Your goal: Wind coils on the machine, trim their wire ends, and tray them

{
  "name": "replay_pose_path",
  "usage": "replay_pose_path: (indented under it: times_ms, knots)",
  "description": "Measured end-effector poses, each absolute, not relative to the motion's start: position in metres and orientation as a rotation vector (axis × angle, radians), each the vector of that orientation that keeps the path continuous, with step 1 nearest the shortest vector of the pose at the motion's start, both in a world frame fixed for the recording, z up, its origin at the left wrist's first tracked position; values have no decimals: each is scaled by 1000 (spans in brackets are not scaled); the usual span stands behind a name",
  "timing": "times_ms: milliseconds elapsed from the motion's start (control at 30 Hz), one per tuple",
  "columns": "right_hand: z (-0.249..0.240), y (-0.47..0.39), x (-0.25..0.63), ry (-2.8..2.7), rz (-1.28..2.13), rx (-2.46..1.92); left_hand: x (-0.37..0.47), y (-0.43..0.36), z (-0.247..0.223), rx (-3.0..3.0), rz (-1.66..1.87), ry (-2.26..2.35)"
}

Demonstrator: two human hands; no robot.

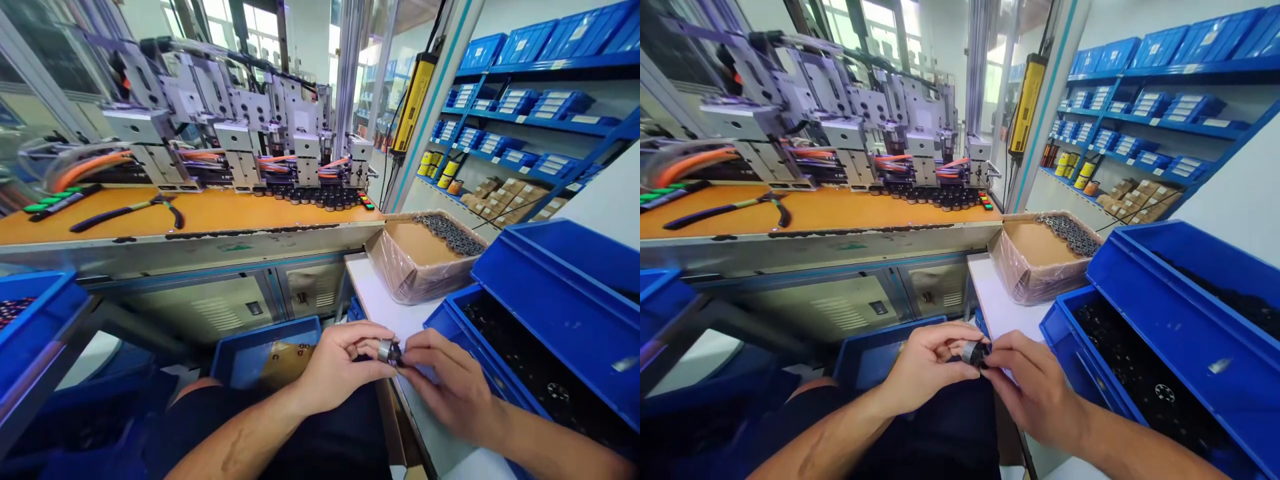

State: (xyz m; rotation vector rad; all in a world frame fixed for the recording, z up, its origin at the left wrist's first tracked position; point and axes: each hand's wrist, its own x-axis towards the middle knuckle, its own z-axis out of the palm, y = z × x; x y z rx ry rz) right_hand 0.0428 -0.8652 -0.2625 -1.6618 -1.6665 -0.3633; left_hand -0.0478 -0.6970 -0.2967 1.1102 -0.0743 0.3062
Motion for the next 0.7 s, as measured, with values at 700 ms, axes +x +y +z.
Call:
replay_pose_path:
  times_ms: [700]
  knots:
    - [-263, -873, 59, -1767, -585, -1666, -37, -707, -301, 1113, 207, 23]
